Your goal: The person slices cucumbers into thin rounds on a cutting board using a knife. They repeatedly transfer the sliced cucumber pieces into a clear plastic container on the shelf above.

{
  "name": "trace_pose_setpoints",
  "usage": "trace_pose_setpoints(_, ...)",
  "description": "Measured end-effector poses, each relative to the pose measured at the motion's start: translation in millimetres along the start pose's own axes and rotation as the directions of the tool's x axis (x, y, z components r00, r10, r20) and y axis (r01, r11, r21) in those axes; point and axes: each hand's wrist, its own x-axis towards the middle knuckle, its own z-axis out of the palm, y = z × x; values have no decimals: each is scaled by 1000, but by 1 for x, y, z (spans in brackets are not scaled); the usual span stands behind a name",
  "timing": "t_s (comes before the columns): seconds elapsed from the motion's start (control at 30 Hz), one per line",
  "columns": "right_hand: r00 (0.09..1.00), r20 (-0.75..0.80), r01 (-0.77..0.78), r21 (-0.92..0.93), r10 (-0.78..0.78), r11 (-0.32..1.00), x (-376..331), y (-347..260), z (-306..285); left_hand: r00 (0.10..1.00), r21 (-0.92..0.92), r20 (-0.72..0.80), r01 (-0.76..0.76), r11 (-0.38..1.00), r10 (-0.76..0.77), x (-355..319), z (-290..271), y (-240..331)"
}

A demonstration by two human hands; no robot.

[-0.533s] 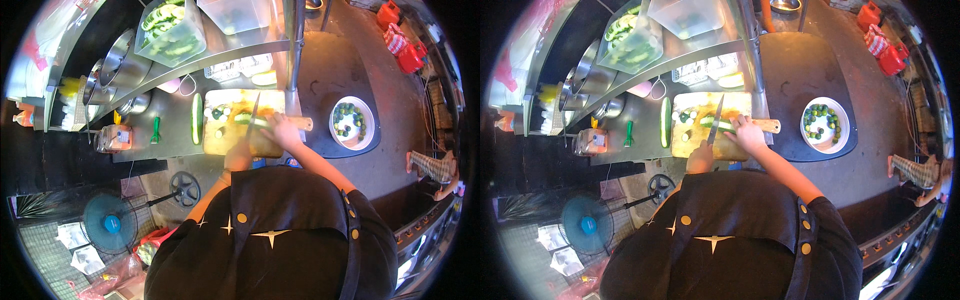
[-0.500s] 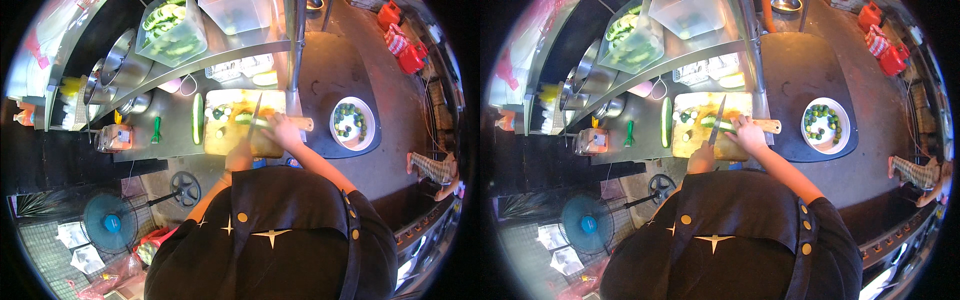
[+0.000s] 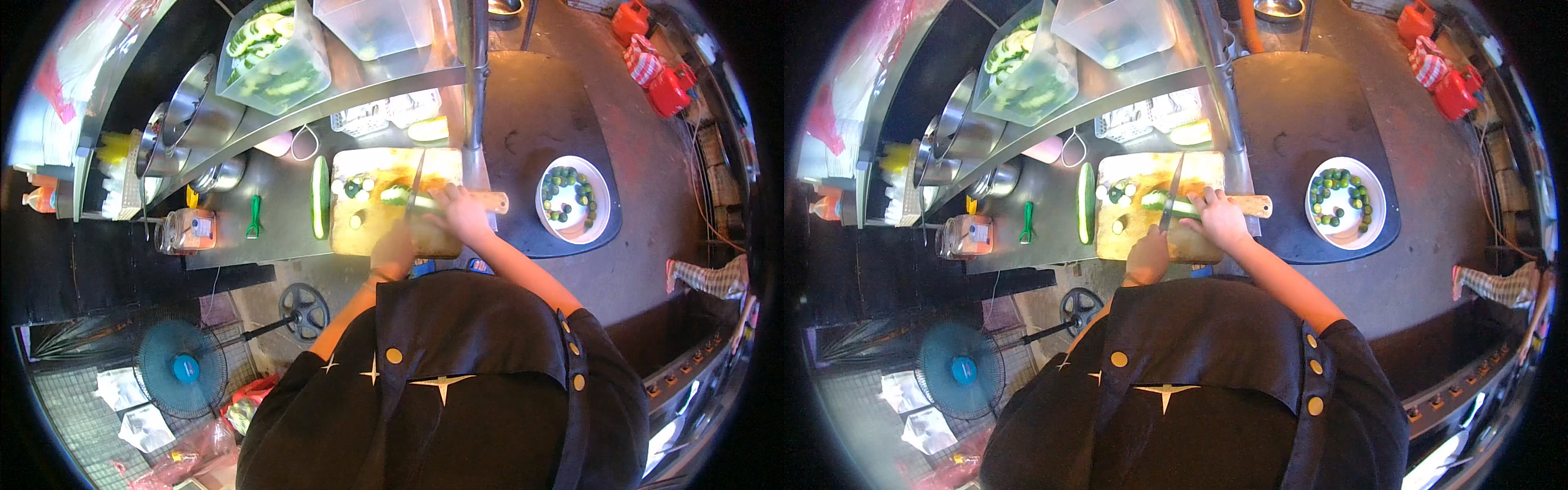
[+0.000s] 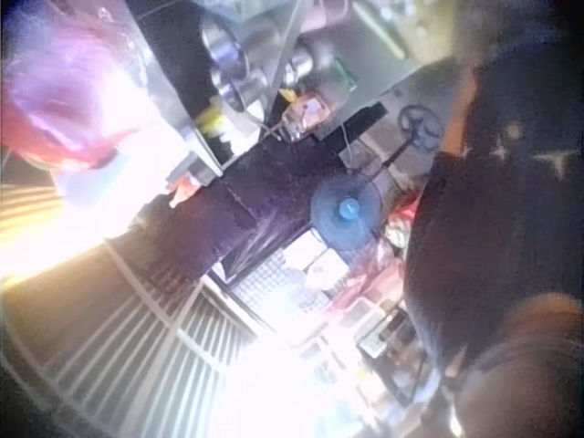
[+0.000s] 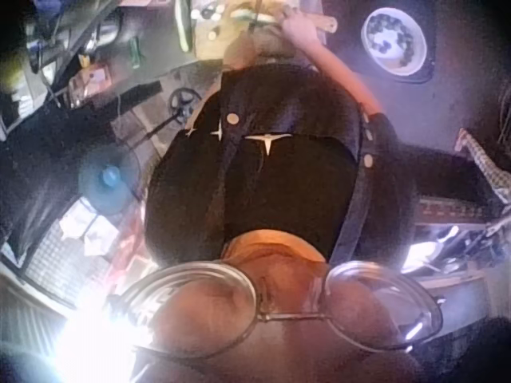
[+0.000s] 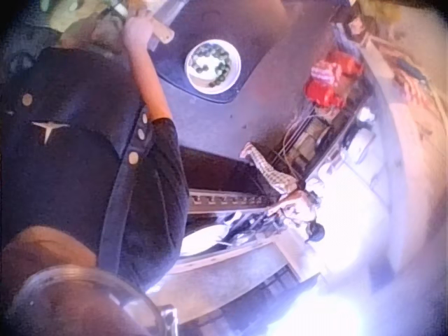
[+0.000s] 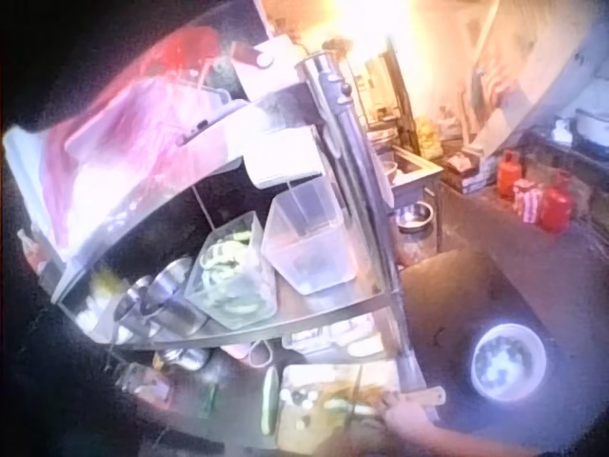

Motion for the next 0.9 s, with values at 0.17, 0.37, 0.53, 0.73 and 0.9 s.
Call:
trace_pose_setpoints(0.17, 984, -173, 53, 110, -33, 993, -13, 12, 1, 999, 73, -40, 14, 997, -11, -20, -10, 12)
trace_pose_setpoints(0.37, 977, -212, 65, 229, -16, 971, -26, 17, 2, 999, 103, -39, 11, 995, -7, -20, 0, 3)
trace_pose_setpoints(0.53, 961, -275, 86, 219, -23, 972, -22, 17, 5, 999, 24, 0, -37, 999, 37, 8, 29, -11)
trace_pose_setpoints(0.73, 970, -243, 59, 238, 0, 969, -23, 15, -2, 995, 44, -78, -52, 998, 55, -5, -2, 5)
trace_pose_setpoints(0.9, 963, -270, 77, 239, -10, 968, -22, 18, 3, 998, 90, -66, 14, 996, -8, -16, 2, 6)
